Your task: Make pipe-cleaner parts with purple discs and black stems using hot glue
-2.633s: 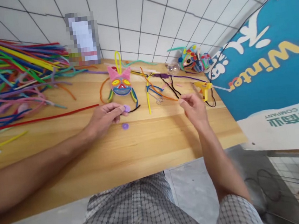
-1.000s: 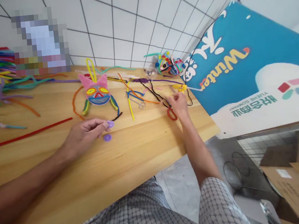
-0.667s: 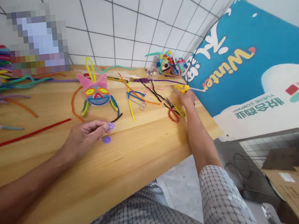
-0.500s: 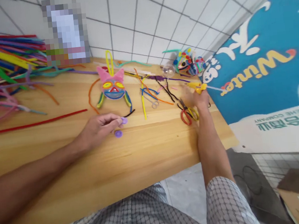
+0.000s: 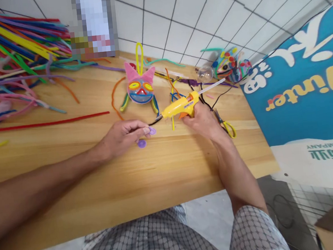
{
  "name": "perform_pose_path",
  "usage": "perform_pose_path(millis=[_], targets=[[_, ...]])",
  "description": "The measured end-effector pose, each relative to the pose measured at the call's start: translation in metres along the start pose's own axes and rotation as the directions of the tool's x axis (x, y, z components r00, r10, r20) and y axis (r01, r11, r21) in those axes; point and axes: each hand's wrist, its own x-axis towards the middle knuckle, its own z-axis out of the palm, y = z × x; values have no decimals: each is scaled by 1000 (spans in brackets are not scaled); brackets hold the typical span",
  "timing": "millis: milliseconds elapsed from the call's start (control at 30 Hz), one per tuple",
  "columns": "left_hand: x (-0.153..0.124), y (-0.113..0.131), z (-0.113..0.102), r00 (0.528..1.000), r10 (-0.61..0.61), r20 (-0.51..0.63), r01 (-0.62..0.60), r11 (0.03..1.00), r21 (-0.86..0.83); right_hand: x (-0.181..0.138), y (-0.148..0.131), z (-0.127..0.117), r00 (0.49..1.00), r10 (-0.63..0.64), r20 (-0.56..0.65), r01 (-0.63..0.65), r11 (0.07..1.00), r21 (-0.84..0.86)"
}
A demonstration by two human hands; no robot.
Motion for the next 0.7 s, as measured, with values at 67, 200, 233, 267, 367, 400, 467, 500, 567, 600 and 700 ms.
perform_pose_path(millis=[67, 200, 233, 267, 367, 400, 467, 500, 567, 600, 700], targets=[[0, 0, 0, 1000, 29, 11, -29, 1000, -7, 0, -4, 3, 999, -1, 50, 4, 998, -57], [0, -2, 0, 999, 44, 32, -44, 999, -15, 2, -5, 9, 993, -8, 114, 19, 995, -98], [0, -2, 0, 998, 44, 34, -44, 999, -17, 3, -4, 11, 991, -15, 134, 27, 996, -85], [0, -2, 0, 998, 44, 38, -44, 999, -16, 3, -3, 12, 988, -24, 153, 34, 997, -66], [1, -1, 1, 999, 39, 36, -39, 999, -8, 4, 1, 17, 982, -36, 184, 39, 999, -15], [1, -1, 1, 999, 34, 33, -34, 999, -8, 4, 2, 17, 982, -31, 186, 34, 999, -9], [1, 0, 1, 999, 28, 27, -27, 1000, -13, 3, 2, 17, 984, -16, 179, 17, 1000, -5], [1, 0, 1, 999, 27, 26, -27, 1000, -15, 3, 2, 17, 984, -8, 178, 9, 1000, -4], [1, 1, 1, 999, 21, 24, -21, 1000, -13, 2, 1, 16, 983, 2, 183, -3, 1000, 4], [1, 1, 2, 1000, 16, 21, -16, 1000, -11, 1, 1, 15, 982, 3, 190, -5, 1000, 10], [1, 2, 2, 1000, 6, 14, -6, 1000, -19, 1, 1, 15, 976, -11, 218, 0, 999, 48]])
